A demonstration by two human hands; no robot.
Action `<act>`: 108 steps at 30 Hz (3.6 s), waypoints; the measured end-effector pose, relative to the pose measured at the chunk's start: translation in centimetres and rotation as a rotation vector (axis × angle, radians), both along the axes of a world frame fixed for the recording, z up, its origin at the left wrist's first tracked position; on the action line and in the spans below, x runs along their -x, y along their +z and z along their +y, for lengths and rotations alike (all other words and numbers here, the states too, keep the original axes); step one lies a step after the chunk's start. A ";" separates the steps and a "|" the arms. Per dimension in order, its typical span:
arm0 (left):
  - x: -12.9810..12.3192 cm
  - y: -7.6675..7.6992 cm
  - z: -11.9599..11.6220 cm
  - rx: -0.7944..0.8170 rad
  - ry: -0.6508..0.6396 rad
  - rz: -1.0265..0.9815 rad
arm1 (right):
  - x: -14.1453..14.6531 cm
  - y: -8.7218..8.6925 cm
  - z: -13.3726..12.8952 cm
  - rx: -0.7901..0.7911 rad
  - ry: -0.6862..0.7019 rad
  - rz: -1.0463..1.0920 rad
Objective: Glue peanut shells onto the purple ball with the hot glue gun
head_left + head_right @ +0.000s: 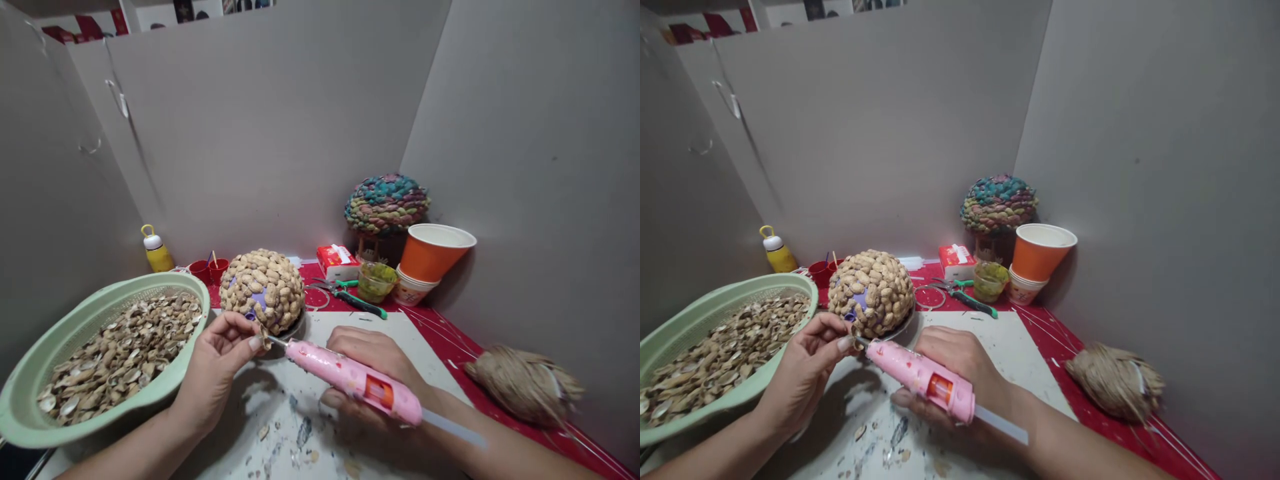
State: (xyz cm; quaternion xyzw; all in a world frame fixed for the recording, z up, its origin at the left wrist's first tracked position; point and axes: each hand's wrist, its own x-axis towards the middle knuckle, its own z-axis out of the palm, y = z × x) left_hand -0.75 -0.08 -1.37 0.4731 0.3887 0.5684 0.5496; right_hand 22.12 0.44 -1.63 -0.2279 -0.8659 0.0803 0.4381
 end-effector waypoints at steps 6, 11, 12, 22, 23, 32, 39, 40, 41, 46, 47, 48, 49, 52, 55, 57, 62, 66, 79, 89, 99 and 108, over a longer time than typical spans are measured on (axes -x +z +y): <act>0.0 -0.4 -0.1 0.010 -0.014 0.004 | 0.0 -0.3 0.1 -0.052 -0.040 -0.053; 0.0 -0.6 0.0 -0.002 -0.028 0.030 | 0.0 -0.4 0.1 -0.109 -0.080 -0.082; 0.0 -0.6 0.0 -0.003 -0.033 0.033 | 0.1 -0.4 0.1 -0.110 -0.081 -0.087; 0.0 -0.9 0.0 -0.002 -0.047 0.058 | 0.0 -0.9 0.3 -0.165 -0.099 -0.103; 0.0 -0.9 0.0 -0.005 -0.047 0.064 | 0.0 -0.8 0.3 -0.175 -0.103 -0.107; 0.0 -0.9 0.0 0.002 -0.056 0.060 | 0.0 -1.1 0.4 -0.225 -0.121 -0.106; 0.0 -1.0 0.0 0.011 -0.051 0.057 | 0.1 -0.9 0.4 -0.269 -0.148 -0.115; 0.0 -1.0 0.0 0.012 -0.046 0.058 | 0.1 -0.9 0.4 -0.269 -0.150 -0.116; 0.0 -0.9 0.0 0.013 -0.043 0.058 | 0.1 -0.8 0.3 -0.268 -0.152 -0.116; -0.1 -0.8 -0.1 0.011 -0.038 0.046 | 0.2 -0.6 0.2 -0.251 -0.155 -0.112; -0.2 -0.8 -0.1 0.011 -0.038 0.042 | 0.2 -0.6 0.2 -0.249 -0.154 -0.113; -0.2 -0.7 -0.1 0.012 -0.039 0.040 | 0.2 -0.6 0.2 -0.248 -0.154 -0.113; -0.2 -0.7 -0.2 0.015 -0.040 0.039 | 0.2 -0.6 0.2 -0.248 -0.156 -0.112; -0.2 -0.7 -0.2 0.017 -0.045 0.050 | 0.2 -0.8 0.2 -0.245 -0.168 -0.107; -0.2 -0.8 -0.2 0.012 -0.050 0.063 | 0.3 -0.8 0.3 -0.249 -0.176 -0.110; -0.2 -0.9 -0.2 0.009 -0.054 0.070 | 0.3 -0.7 0.3 -0.260 -0.190 -0.116; 0.0 -1.1 -0.1 0.011 -0.074 0.069 | 0.3 -0.8 0.3 -0.304 -0.237 -0.145; 0.0 -1.0 -0.3 0.013 -0.079 0.054 | 0.3 -0.8 0.3 -0.310 -0.257 -0.156; -0.2 -0.2 -0.3 0.034 -0.045 -0.004 | 0.1 -0.9 0.3 -0.286 -0.254 -0.160; -0.2 -0.3 -0.3 0.030 -0.033 -0.004 | 0.0 -1.0 0.3 -0.262 -0.238 -0.168; -0.2 -0.3 -0.3 0.024 -0.028 -0.002 | 0.0 -0.8 0.1 -0.250 -0.220 -0.162; -0.4 0.1 -0.3 0.029 -0.001 -0.014 | -0.1 -1.1 0.1 -0.245 -0.242 -0.173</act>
